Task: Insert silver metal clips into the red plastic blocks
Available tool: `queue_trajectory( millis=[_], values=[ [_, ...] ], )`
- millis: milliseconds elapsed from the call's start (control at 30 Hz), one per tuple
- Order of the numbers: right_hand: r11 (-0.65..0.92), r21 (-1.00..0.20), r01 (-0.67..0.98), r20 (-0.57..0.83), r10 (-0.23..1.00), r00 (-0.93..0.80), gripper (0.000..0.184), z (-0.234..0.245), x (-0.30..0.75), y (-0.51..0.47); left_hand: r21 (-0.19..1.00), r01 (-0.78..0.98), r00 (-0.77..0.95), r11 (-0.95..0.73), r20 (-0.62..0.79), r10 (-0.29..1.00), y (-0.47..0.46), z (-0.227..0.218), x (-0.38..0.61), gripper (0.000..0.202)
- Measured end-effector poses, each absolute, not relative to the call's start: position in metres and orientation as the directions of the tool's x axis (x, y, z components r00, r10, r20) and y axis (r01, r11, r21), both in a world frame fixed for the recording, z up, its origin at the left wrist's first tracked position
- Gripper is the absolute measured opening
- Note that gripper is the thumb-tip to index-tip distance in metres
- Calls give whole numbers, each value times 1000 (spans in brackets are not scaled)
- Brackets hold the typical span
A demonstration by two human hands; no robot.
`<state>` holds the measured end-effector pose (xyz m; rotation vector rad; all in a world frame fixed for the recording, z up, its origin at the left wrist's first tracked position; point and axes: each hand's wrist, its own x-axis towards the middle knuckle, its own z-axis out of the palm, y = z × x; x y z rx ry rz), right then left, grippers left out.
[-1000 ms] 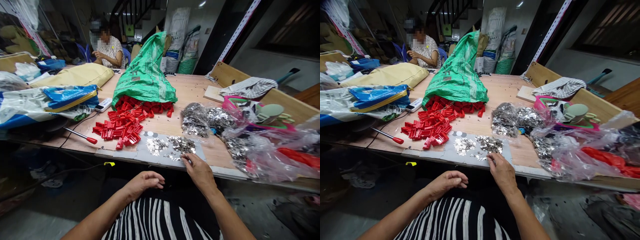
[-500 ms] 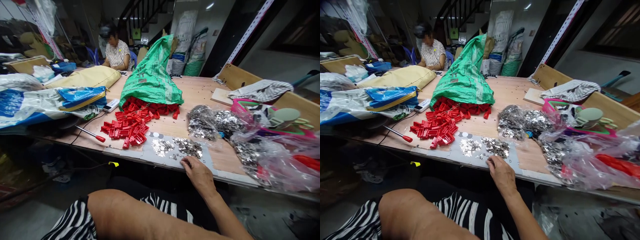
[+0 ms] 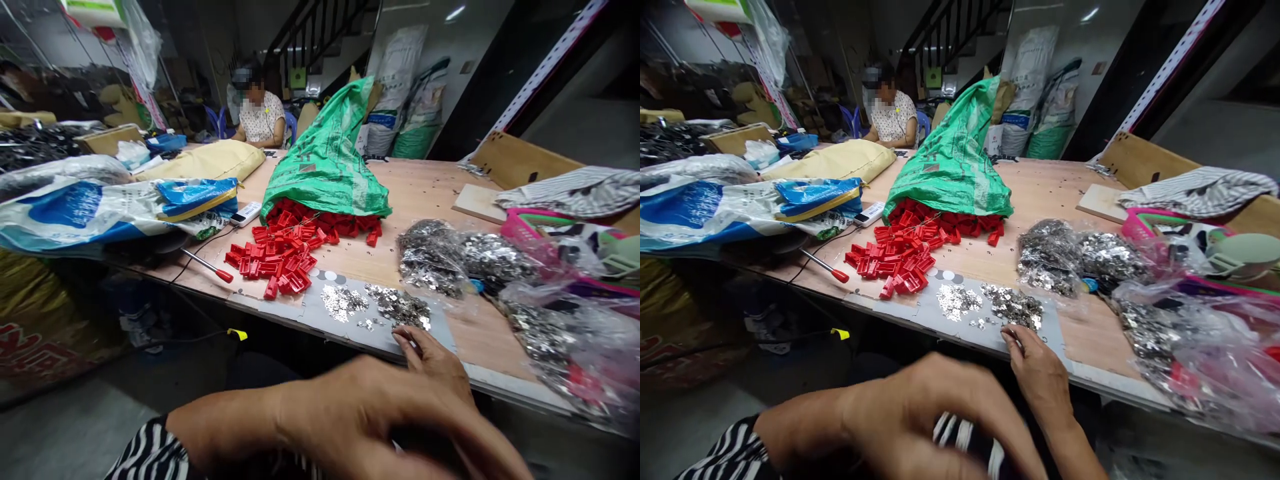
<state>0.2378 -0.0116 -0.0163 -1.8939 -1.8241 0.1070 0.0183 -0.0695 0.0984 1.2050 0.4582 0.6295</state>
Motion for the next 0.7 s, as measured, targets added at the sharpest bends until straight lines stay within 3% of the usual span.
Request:
queue_trajectory(
  millis=[33,67,100,133,200,300,433,700],
  values=[
    [-2,-417,909,264,957,124,32,-15,240,-12,989,-136,699,-61,140,702,-45,94,12,35],
    [-32,-430,902,245,958,150,32,-14,241,-13,946,-3,531,-323,275,801,-21,86,4,31],
    [-56,-443,895,229,958,173,31,-14,243,-13,859,180,370,-479,392,842,0,74,-5,30],
    [-70,-459,886,218,958,189,31,-14,244,-13,768,369,235,-523,468,852,17,59,-16,31],
    [-68,-493,868,216,956,197,29,-14,245,-13,638,656,45,-403,500,865,41,26,-36,35],
    [-44,-521,852,226,956,187,29,-14,241,-12,512,834,-64,-206,460,886,55,-13,-61,45],
    [-27,-534,845,220,961,170,28,-11,234,-12,467,871,-65,-153,418,906,62,-29,-72,49],
    [26,-539,842,264,954,140,30,-11,236,-14,496,846,-76,-196,476,876,65,-31,-75,32]
  ],
)
